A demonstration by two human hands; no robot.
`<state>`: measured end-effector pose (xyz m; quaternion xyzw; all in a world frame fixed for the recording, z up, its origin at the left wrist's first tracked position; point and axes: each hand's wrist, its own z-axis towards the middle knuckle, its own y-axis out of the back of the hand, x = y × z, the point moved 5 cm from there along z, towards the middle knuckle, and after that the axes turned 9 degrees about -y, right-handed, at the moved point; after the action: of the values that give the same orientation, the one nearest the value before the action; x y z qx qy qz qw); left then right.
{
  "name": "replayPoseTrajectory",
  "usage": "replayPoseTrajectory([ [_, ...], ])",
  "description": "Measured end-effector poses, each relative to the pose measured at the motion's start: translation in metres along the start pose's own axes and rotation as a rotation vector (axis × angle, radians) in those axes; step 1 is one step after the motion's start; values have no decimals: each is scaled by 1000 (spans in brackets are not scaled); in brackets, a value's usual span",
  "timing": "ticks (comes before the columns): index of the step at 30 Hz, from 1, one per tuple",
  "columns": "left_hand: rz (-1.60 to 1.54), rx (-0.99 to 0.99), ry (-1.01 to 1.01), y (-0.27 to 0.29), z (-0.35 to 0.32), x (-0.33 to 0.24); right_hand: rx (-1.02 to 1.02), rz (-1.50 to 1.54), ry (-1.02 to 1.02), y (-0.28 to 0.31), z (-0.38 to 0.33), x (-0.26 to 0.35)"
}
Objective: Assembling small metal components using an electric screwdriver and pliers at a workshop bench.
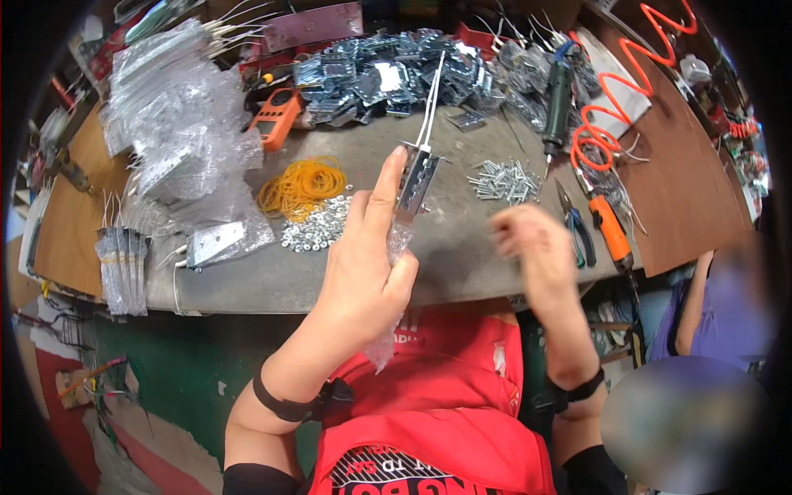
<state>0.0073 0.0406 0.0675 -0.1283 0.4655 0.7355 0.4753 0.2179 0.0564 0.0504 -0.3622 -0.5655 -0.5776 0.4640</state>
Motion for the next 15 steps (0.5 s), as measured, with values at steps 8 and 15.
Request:
replayPoseTrajectory([
  [8,137,-58,104,15,-28,15,156,544,-89,-84,28,29],
  [15,197,-104,308,45,-60,37,468,296,-277,-156,30,22],
])
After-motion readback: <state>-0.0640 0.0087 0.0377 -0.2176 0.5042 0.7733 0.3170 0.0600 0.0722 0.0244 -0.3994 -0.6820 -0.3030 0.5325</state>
